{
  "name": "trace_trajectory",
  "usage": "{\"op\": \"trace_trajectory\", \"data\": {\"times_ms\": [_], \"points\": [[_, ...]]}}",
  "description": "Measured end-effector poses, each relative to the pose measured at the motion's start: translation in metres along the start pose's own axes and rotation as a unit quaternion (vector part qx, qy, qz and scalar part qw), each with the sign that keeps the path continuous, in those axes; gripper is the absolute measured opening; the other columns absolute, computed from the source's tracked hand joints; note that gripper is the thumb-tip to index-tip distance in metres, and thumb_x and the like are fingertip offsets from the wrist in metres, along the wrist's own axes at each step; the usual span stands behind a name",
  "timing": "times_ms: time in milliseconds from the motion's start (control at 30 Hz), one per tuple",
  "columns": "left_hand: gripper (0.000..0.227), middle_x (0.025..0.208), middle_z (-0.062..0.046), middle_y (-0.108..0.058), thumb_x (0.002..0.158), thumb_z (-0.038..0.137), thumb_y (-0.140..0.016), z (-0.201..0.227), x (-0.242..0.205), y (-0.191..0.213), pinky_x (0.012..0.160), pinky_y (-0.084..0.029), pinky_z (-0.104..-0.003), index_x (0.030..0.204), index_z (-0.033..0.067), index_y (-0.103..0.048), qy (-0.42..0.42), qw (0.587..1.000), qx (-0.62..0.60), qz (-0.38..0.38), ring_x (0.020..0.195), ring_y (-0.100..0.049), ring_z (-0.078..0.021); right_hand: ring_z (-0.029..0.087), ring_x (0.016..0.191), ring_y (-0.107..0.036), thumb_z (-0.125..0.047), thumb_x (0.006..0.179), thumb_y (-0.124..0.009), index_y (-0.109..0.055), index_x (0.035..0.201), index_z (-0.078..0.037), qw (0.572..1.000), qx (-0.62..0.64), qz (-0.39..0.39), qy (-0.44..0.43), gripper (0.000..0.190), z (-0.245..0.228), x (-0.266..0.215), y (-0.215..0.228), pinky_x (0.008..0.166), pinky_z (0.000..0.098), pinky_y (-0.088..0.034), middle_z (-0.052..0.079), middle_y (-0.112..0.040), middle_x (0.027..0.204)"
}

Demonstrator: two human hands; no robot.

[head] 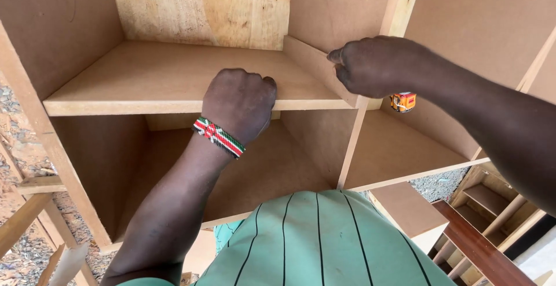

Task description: Assembling wooden cabinet parts using a power drill and screws.

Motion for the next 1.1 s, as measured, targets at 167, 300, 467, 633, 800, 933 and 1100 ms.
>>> {"op": "trace_trajectory", "data": {"times_ms": [167,300,467,633,800,933,1100], "points": [[0.019,0.061,-0.002,-0.067,0.074,0.005,-0.069,0.0,0.001,-0.034,0.051,-0.044,-0.042,0.07,0.0212,-0.061,0.019,0.998,-0.004,0.057,0.053,-0.062,-0.0298,0.049,0.139,-0.076,-0.029,0.118,-0.042,-0.077,0.154,-0.018,0.997,0.041,-0.059,-0.026,0.051,-0.009,-0.006,0.021,0.115,0.0603,-0.059,0.011,-0.071,0.17],[0.024,0.059,0.001,-0.062,0.072,0.002,-0.07,0.001,0.003,-0.041,0.05,-0.041,-0.039,0.07,0.0225,-0.059,0.023,0.998,0.005,0.055,0.052,-0.058,-0.0259,0.054,0.148,-0.067,-0.039,0.119,-0.036,-0.049,0.186,-0.029,0.998,0.005,-0.049,-0.048,0.069,-0.021,-0.013,0.016,0.113,0.063,-0.057,0.024,-0.07,0.164],[0.024,0.06,0.001,-0.063,0.07,0.001,-0.071,0.0,0.003,-0.043,0.05,-0.044,-0.04,0.07,0.0224,-0.06,0.025,0.999,0.0,0.04,0.053,-0.061,-0.0271,0.051,0.15,-0.07,-0.033,0.116,-0.046,-0.072,0.168,-0.025,0.994,0.084,-0.036,-0.058,0.058,-0.007,-0.006,0.03,0.125,0.0569,-0.053,0.014,-0.069,0.171],[0.024,0.06,0.002,-0.062,0.073,0.0,-0.07,0.001,0.003,-0.043,0.05,-0.041,-0.038,0.071,0.0225,-0.062,0.026,0.998,0.007,0.061,0.053,-0.058,-0.026,0.043,0.118,-0.079,-0.034,0.12,-0.033,-0.077,0.143,-0.021,0.99,-0.02,-0.135,-0.044,0.051,-0.022,-0.006,-0.002,0.099,0.0523,-0.059,0.02,-0.089,0.126],[0.02,0.065,0.0,-0.071,0.073,0.005,-0.074,0.002,0.003,-0.043,0.053,-0.048,-0.042,0.072,0.0238,-0.067,0.037,0.998,-0.012,0.051,0.057,-0.067,-0.0309,0.049,0.145,-0.07,-0.032,0.117,-0.043,-0.064,0.17,-0.026,0.996,0.047,-0.038,-0.062,0.058,-0.019,-0.006,0.02,0.116,0.0597,-0.056,0.011,-0.068,0.169],[0.024,0.061,0.0,-0.065,0.073,0.002,-0.072,0.002,0.001,-0.041,0.05,-0.045,-0.04,0.068,0.0227,-0.062,0.038,0.998,-0.012,0.055,0.054,-0.062,-0.0283,0.041,0.092,-0.069,-0.03,0.121,-0.038,-0.062,0.104,-0.009,0.991,0.01,-0.123,-0.045,0.037,-0.017,-0.006,-0.01,0.08,0.0523,-0.049,0.023,-0.078,0.097],[0.023,0.062,-0.002,-0.069,0.073,0.004,-0.072,0.004,0.003,-0.039,0.054,-0.046,-0.042,0.067,0.0236,-0.062,0.042,0.997,-0.025,0.064,0.054,-0.063,-0.0301,0.031,0.118,-0.073,-0.039,0.114,-0.059,-0.075,0.166,-0.028,0.984,0.166,-0.038,-0.058,0.056,-0.019,-0.018,0.054,0.108,0.0428,-0.052,0.001,-0.082,0.155]]}}
Point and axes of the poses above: each hand's wrist, its own x-axis towards the middle knuckle, its own y-axis out of the back of the hand, z = x × y, the point moved 6 cm from there along x, towards the middle knuckle
